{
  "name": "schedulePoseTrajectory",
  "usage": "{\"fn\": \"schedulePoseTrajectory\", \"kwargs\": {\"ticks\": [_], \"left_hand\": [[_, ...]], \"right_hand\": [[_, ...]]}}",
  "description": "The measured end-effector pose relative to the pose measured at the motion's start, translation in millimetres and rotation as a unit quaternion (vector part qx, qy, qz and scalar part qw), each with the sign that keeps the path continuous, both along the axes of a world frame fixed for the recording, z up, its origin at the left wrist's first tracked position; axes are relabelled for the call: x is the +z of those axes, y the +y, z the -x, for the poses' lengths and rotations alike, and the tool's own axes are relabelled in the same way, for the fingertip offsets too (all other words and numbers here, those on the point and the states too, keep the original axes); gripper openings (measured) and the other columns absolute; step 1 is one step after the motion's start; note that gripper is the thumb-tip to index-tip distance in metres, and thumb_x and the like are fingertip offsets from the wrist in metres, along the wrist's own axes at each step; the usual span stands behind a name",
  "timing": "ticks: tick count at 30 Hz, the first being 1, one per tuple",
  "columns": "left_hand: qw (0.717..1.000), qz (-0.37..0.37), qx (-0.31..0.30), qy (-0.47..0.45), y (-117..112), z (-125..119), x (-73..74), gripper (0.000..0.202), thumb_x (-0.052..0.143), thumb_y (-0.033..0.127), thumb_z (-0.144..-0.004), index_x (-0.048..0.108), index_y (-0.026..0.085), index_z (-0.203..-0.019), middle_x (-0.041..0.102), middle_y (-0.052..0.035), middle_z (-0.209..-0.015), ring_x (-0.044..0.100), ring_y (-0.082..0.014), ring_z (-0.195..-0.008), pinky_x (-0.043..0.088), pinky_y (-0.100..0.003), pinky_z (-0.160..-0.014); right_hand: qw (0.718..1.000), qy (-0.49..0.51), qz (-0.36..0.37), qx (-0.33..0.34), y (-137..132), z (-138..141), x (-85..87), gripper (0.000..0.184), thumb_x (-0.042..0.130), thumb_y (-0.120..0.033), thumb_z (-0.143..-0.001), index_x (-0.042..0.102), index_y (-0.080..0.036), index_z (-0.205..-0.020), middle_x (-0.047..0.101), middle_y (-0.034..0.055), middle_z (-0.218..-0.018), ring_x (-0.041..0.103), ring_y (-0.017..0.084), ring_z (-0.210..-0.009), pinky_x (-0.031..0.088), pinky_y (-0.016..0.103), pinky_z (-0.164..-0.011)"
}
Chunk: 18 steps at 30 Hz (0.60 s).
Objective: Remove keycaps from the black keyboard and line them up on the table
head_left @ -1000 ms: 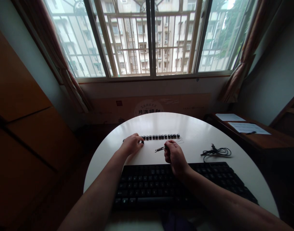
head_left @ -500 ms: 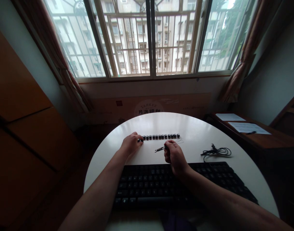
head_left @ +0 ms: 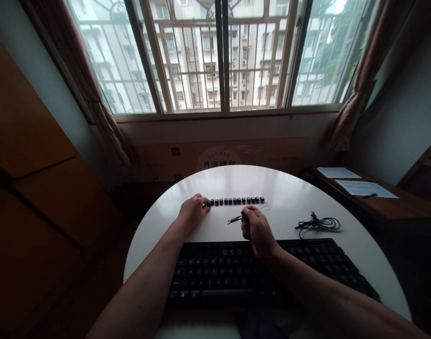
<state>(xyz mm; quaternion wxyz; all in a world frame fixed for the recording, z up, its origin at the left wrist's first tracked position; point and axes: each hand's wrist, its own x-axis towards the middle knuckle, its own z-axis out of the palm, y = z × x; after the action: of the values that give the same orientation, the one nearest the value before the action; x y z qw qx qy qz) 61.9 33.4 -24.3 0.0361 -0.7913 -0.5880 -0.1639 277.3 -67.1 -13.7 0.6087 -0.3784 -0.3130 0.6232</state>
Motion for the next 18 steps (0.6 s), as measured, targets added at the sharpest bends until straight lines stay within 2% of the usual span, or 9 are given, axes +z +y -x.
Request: {"fn": "schedulePoseTrajectory", "kwargs": {"ticks": [5,8,10,14,18], "left_hand": [[1.000,-0.003,-0.010,-0.002,1,5,3.9,0.027,0.065,0.028,-0.083,0.071,0.027,-0.109,0.067,-0.0027,-0.107,0.066,-0.0189,-0.084,0.050,-0.028,-0.074],[1.000,-0.029,0.006,-0.009,-1,13,15.3,0.039,0.066,0.022,-0.081,0.067,0.024,-0.120,0.067,-0.0033,-0.105,0.064,-0.0184,-0.080,0.049,-0.028,-0.070],[0.997,-0.068,0.040,-0.025,-3,19,24.8,0.042,0.062,0.017,-0.081,0.065,0.023,-0.123,0.066,-0.0032,-0.099,0.064,-0.0187,-0.081,0.049,-0.028,-0.070],[0.987,-0.110,0.109,-0.045,-7,24,35.4,0.037,0.057,0.016,-0.083,0.067,0.022,-0.118,0.065,-0.0035,-0.093,0.063,-0.0192,-0.083,0.049,-0.028,-0.074],[0.991,-0.073,0.103,-0.033,-7,21,30.6,0.030,0.058,0.019,-0.085,0.071,0.023,-0.112,0.067,-0.0043,-0.098,0.065,-0.0200,-0.086,0.050,-0.028,-0.076]], "right_hand": [[1.000,-0.004,0.000,-0.003,0,0,0.0,0.036,0.070,-0.042,-0.070,0.043,-0.021,-0.081,0.040,-0.0103,-0.051,0.028,0.003,-0.040,0.018,0.014,-0.036],[1.000,-0.002,-0.003,-0.006,0,0,-0.3,0.036,0.070,-0.042,-0.069,0.044,-0.021,-0.081,0.040,-0.0102,-0.052,0.029,0.003,-0.041,0.019,0.014,-0.036],[1.000,-0.002,-0.004,-0.005,0,0,-0.9,0.036,0.070,-0.043,-0.069,0.044,-0.021,-0.080,0.039,-0.0102,-0.052,0.029,0.003,-0.041,0.019,0.014,-0.036],[1.000,-0.003,-0.004,0.000,0,0,-2.3,0.036,0.070,-0.043,-0.069,0.044,-0.021,-0.080,0.039,-0.0103,-0.052,0.028,0.003,-0.042,0.018,0.014,-0.036],[1.000,0.001,-0.007,-0.001,0,0,-2.1,0.036,0.070,-0.042,-0.070,0.043,-0.021,-0.080,0.038,-0.0104,-0.052,0.028,0.003,-0.041,0.018,0.014,-0.036]]}}
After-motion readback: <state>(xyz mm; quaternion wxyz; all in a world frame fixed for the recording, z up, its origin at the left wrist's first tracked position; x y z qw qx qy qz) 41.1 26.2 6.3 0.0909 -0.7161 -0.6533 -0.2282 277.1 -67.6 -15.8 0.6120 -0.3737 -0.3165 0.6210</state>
